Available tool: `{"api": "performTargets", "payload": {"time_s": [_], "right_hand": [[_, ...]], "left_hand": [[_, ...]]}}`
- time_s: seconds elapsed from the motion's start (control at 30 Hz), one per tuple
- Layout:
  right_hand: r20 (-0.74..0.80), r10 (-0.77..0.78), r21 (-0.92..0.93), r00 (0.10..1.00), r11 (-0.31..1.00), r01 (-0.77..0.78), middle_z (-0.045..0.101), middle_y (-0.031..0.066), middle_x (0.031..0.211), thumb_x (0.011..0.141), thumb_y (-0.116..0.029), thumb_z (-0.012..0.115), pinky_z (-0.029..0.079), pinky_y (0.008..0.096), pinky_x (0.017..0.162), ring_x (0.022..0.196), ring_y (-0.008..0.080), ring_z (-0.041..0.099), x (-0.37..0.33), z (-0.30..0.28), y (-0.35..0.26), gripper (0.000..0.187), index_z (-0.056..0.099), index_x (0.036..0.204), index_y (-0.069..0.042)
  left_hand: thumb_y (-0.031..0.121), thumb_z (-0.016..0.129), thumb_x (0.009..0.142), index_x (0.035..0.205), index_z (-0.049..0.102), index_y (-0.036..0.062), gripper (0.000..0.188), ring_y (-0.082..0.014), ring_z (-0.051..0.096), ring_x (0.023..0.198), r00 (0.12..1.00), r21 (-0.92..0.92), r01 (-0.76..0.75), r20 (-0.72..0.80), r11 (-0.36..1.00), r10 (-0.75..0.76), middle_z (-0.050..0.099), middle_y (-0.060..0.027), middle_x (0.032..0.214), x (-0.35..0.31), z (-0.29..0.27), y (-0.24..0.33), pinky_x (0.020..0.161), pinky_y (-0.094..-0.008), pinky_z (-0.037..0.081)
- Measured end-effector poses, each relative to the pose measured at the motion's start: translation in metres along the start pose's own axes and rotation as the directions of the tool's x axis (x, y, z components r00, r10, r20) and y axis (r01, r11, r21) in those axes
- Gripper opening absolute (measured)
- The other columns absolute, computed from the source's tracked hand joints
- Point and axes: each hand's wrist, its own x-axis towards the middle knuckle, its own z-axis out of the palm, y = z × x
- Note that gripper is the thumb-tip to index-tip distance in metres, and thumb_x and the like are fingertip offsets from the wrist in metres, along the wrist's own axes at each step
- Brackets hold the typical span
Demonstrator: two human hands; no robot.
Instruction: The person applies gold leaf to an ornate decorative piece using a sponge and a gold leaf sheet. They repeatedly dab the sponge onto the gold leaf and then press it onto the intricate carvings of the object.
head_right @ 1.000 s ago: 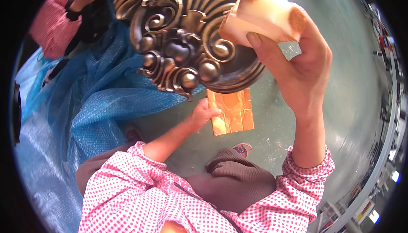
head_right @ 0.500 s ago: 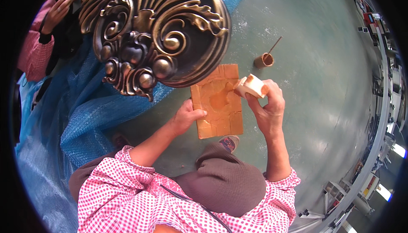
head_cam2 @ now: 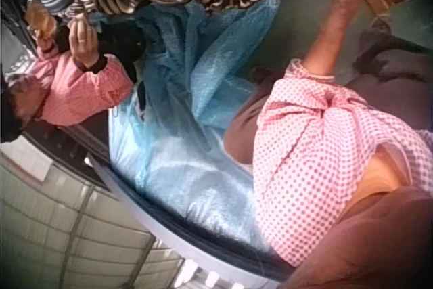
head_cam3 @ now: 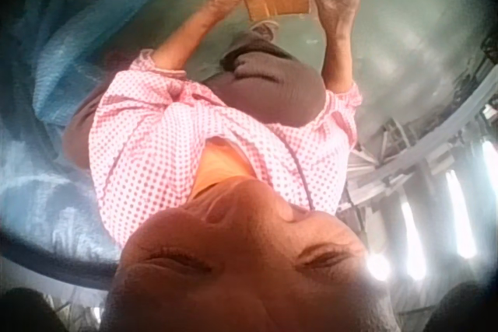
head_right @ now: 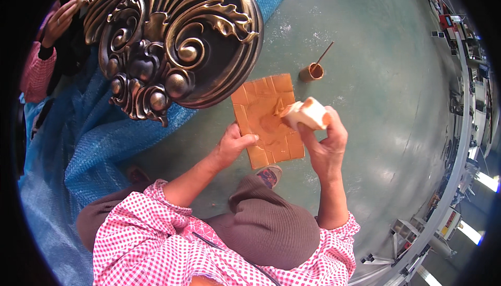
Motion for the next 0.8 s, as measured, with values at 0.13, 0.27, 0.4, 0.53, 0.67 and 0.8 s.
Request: {"api": "performTargets", "payload": {"time_s": [0.13, 0.27, 0.4, 0.53, 0.67, 0.8], "right_hand": [[0.0, -0.042, -0.125, 0.999, 0.991, 0.041, 0.056, 0.008, 0.081, 0.07, -0.001, 0.071, 0.044, 0.0316, 0.071, 0.076, 0.0234, 0.055, -0.002, -0.005, 0.009, 0.022, 0.057, 0.087, -0.002], [-0.02, -0.231, -0.373, 0.973, 0.904, 0.207, 0.058, 0.0067, 0.083, 0.068, -0.006, 0.073, 0.041, 0.0349, 0.072, 0.079, 0.0253, 0.056, -0.002, 0.01, 0.008, 0.024, 0.059, 0.087, -0.006], [0.149, -0.311, -0.552, 0.939, 0.762, 0.34, 0.059, 0.0051, 0.084, 0.065, -0.007, 0.073, 0.039, 0.0345, 0.072, 0.08, 0.0236, 0.056, -0.003, 0.017, 0.003, 0.027, 0.059, 0.088, -0.009], [0.189, -0.257, -0.609, 0.948, 0.727, 0.318, 0.059, 0.0034, 0.085, 0.062, -0.008, 0.072, 0.038, 0.0343, 0.073, 0.08, 0.0223, 0.056, -0.012, 0.009, 0.0, 0.031, 0.058, 0.089, -0.01], [0.213, -0.275, -0.541, 0.937, 0.766, 0.348, 0.058, 0.0032, 0.083, 0.061, -0.009, 0.073, 0.038, 0.0345, 0.073, 0.079, 0.022, 0.056, -0.009, 0.018, -0.008, 0.031, 0.058, 0.087, -0.01], [0.318, -0.196, -0.576, 0.928, 0.737, 0.353, 0.057, 0.0036, 0.082, 0.06, -0.01, 0.073, 0.038, 0.0347, 0.073, 0.08, 0.0221, 0.056, -0.007, 0.011, -0.011, 0.031, 0.057, 0.086, -0.01]], "left_hand": [[0.005, 0.05, 0.083, 0.122, 0.048, -0.0036, 0.041, -0.0131, 0.056, 0.104, 0.999, -0.074, -0.006, -0.04, 0.997, 0.003, 0.059, -0.006, 0.114, 0.005, 0.006, -0.001, 0.092, -0.0299, 0.045], [0.005, 0.05, 0.083, 0.119, 0.05, -0.0039, 0.037, -0.0128, 0.058, 0.099, 0.992, -0.131, -0.014, -0.126, 0.991, -0.003, 0.06, -0.0062, 0.11, 0.007, 0.008, 0.001, 0.089, -0.0289, 0.047], [0.006, 0.051, 0.083, 0.117, 0.052, -0.0038, 0.035, -0.0125, 0.059, 0.095, 0.984, -0.145, -0.046, -0.176, 0.988, 0.02, 0.062, -0.0054, 0.107, 0.005, 0.012, 0.002, 0.087, -0.0284, 0.047], [0.007, 0.054, 0.083, 0.115, 0.053, -0.0032, 0.033, -0.0119, 0.06, 0.091, 0.968, -0.154, -0.038, -0.251, 0.987, -0.002, 0.062, -0.0051, 0.103, 0.004, 0.007, -0.006, 0.084, -0.0275, 0.048], [0.006, 0.055, 0.083, 0.116, 0.052, -0.0028, 0.034, -0.0116, 0.06, 0.089, 0.968, -0.082, -0.054, -0.25, 0.995, 0.032, 0.062, -0.0053, 0.102, 0.006, 0.0, -0.002, 0.082, -0.0266, 0.048], [0.006, 0.056, 0.083, 0.114, 0.054, -0.0026, 0.032, -0.0119, 0.06, 0.087, 0.966, -0.101, -0.026, -0.259, 0.995, -0.001, 0.063, -0.0052, 0.101, 0.004, -0.003, 0.004, 0.08, -0.0263, 0.049]]}}
